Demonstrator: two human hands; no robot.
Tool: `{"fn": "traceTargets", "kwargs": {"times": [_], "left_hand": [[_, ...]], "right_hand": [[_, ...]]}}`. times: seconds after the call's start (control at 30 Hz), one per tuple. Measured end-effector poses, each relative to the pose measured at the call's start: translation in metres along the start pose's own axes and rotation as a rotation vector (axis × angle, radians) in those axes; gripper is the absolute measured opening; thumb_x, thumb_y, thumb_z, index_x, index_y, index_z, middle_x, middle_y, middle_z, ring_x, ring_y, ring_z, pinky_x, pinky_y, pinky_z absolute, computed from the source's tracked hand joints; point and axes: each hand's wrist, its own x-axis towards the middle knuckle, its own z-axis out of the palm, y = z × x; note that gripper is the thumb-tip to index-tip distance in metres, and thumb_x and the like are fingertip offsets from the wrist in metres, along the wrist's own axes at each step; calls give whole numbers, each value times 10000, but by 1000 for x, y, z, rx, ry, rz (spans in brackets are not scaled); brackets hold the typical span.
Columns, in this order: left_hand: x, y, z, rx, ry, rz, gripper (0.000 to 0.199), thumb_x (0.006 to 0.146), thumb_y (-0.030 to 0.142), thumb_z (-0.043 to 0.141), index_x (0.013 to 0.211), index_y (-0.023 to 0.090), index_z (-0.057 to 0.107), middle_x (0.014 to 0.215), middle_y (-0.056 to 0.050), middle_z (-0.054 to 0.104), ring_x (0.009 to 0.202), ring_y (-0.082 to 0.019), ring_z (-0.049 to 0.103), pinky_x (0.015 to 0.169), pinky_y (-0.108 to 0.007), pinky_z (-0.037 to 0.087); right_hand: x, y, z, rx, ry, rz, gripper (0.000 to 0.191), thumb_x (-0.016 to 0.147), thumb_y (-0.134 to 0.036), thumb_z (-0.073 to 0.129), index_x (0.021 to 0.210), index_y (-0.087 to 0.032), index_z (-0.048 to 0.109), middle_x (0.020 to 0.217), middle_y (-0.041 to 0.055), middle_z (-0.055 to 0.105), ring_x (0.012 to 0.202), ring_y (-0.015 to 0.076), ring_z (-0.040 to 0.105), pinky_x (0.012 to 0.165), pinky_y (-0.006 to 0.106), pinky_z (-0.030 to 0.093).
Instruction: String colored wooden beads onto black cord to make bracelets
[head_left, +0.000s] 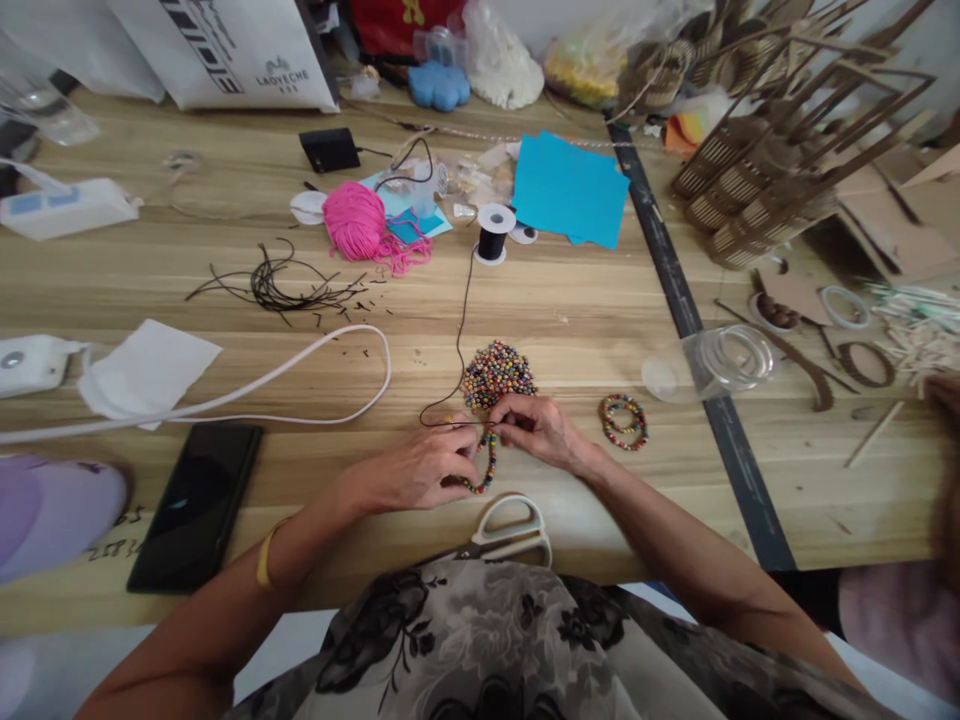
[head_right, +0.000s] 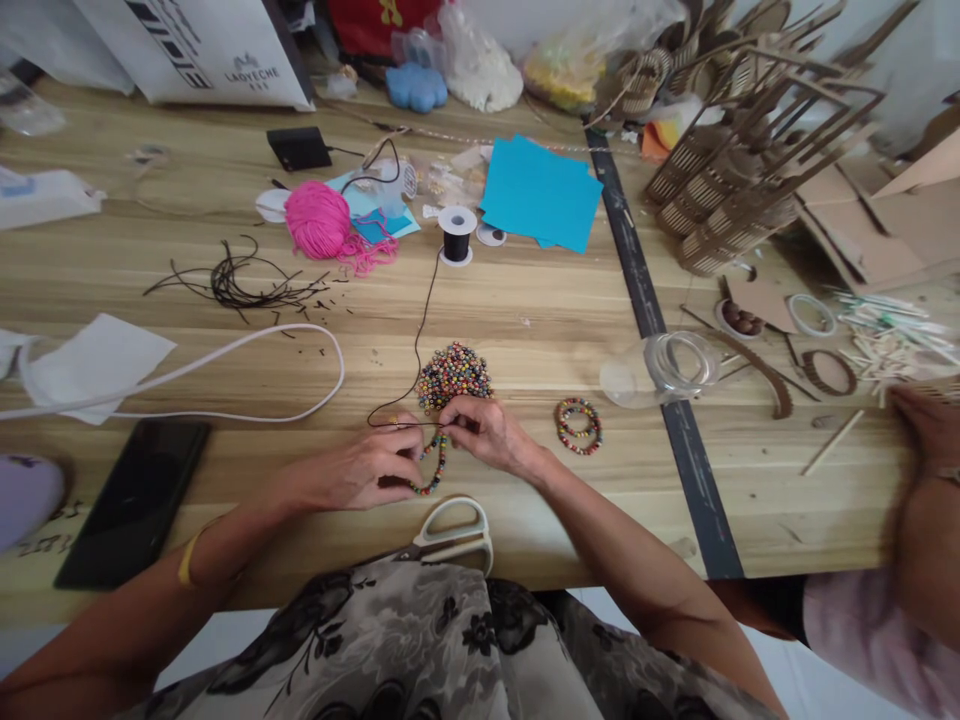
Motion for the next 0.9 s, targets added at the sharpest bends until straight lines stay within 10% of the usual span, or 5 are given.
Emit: {"fn": "traceTargets", "kwargs": {"times": [0.9], "left_hand": [[3,3,15,114,34,-15,184,882,250,493,784,174,629,850,-44,536,859,-169,491,893,-323,379]], "right_hand": [[1,-3,-1,-10,14,-27,127,848,-248,574,808,-128,595,588,-21,543,505,73,476,478,166,365]]}}
